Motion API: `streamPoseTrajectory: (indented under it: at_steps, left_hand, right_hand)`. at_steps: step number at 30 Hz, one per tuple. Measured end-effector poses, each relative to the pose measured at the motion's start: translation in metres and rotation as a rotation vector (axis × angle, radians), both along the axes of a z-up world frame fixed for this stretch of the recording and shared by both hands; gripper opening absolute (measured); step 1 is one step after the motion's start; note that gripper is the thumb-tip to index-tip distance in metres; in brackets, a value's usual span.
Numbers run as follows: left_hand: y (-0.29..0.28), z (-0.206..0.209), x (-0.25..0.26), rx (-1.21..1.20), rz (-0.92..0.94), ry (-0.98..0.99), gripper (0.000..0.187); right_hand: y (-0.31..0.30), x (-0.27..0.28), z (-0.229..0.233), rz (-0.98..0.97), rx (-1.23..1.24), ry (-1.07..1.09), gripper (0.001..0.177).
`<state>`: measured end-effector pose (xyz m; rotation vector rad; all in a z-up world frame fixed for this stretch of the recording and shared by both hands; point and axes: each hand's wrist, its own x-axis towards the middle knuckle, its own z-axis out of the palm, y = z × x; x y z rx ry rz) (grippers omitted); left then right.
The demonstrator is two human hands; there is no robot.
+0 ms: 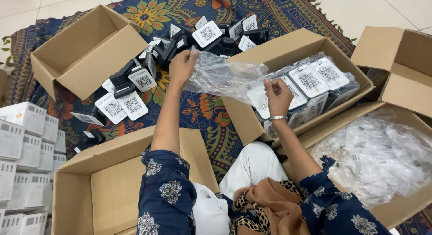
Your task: The person packs electronic devices with QR codes into plastic bags and organizes them into boxes.
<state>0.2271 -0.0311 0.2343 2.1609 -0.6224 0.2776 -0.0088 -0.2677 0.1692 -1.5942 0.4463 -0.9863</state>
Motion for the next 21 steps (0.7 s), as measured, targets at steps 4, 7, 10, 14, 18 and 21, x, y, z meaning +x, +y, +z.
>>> streamPoseTrajectory:
  at_steps: [4,7,10,14,18,21]
  left_hand:
    - [-0.006,0.017,-0.020,-0.013,-0.044,-0.022,0.046]
    - [-0.012,0.024,-0.026,-0.045,-0.051,-0.027,0.042]
    - [-0.018,0.029,-0.035,-0.078,-0.090,-0.032,0.043]
    - [-0.030,0.028,-0.041,-0.067,-0.119,0.016,0.043]
    - [-0.035,0.029,-0.046,-0.034,-0.107,0.021,0.043]
    - [-0.035,0.022,-0.041,-0.040,-0.090,0.012,0.041]
  right_hand:
    - [-0.024,-0.002,-0.016,0.109,0.111,-0.030,0.015]
    - [-0.023,-0.010,-0.011,0.178,0.167,-0.024,0.021]
    - [-0.010,-0.023,0.008,0.089,-0.062,0.054,0.034]
    - [-0.007,-0.026,0.017,-0.004,-0.276,0.100,0.036]
    - [-0.019,-0.026,0.003,-0.106,-0.216,0.135,0.038]
    - [-0.020,-0.033,0.015,-0.090,-0.091,0.209,0.037]
